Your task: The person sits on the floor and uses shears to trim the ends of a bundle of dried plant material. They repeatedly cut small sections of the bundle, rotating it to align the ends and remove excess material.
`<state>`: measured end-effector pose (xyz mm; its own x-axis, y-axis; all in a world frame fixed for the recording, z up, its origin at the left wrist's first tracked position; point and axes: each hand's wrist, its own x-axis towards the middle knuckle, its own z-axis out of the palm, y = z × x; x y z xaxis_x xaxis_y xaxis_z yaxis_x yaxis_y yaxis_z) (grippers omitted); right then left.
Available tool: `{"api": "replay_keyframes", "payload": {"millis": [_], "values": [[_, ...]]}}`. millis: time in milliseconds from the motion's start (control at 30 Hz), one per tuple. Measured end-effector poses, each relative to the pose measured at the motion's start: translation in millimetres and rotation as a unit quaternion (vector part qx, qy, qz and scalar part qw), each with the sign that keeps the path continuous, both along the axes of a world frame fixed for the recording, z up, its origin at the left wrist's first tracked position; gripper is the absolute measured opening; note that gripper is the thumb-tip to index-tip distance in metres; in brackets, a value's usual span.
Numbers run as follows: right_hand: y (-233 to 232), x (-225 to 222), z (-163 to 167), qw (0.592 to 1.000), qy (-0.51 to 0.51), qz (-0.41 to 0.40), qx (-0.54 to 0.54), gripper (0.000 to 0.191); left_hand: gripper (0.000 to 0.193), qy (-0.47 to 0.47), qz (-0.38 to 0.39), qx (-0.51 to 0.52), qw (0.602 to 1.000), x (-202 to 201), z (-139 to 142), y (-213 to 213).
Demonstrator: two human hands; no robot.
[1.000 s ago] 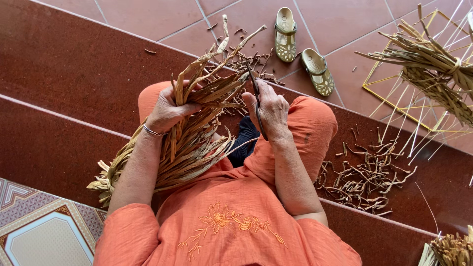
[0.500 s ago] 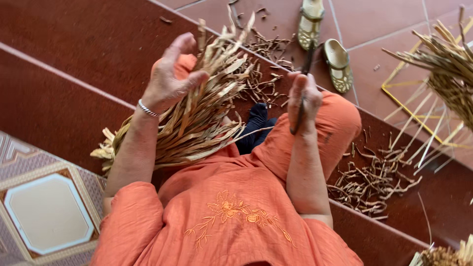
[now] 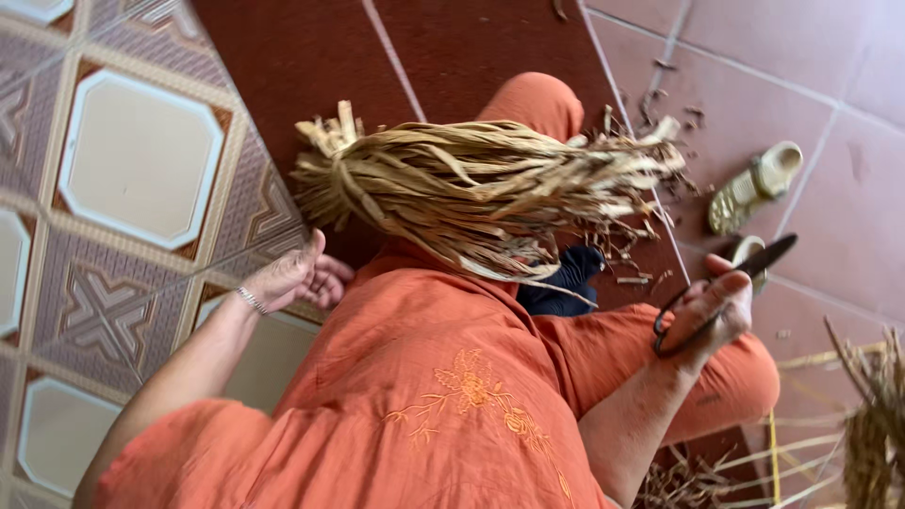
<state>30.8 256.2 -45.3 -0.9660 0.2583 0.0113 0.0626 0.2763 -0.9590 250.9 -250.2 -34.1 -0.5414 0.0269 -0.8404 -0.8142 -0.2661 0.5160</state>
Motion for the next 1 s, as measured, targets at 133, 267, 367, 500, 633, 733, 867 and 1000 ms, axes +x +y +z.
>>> {"api": "replay_keyframes", "payload": {"millis": [133,267,367,500,633,733,867,1000], "values": [[-21,-9,8,0.999,0.003,0.036,0.018,0.078,0.132,0.035,0.198,0.057,0.978,-9,-18,-2],[-36,-3,25,0.998,0.011,0.047,0.037,0.079,0.141,0.033,0.312,0.076,0.947,-52,-13,10],[-38,2,36,0.998,0.007,0.048,0.036,0.079,0.128,0.034,0.369,0.034,0.928,-87,-4,25],[-34,8,44,0.998,0.01,0.038,0.048,0.078,0.098,0.192,0.476,0.067,0.856,-115,12,38],[-29,9,52,0.999,0.013,0.032,0.029,0.074,0.074,0.302,0.453,0.124,0.829,-135,34,36],[-26,11,57,1.0,0.017,0.017,0.007,0.071,0.077,0.294,0.405,0.135,0.855,-170,48,43],[-11,16,58,0.997,0.016,-0.029,-0.076,0.064,0.059,0.412,0.277,0.032,0.868,-230,60,93],[15,0,66,0.844,-0.051,-0.019,-0.534,0.058,0.046,0.454,0.153,0.215,0.851,-261,70,173]]}}
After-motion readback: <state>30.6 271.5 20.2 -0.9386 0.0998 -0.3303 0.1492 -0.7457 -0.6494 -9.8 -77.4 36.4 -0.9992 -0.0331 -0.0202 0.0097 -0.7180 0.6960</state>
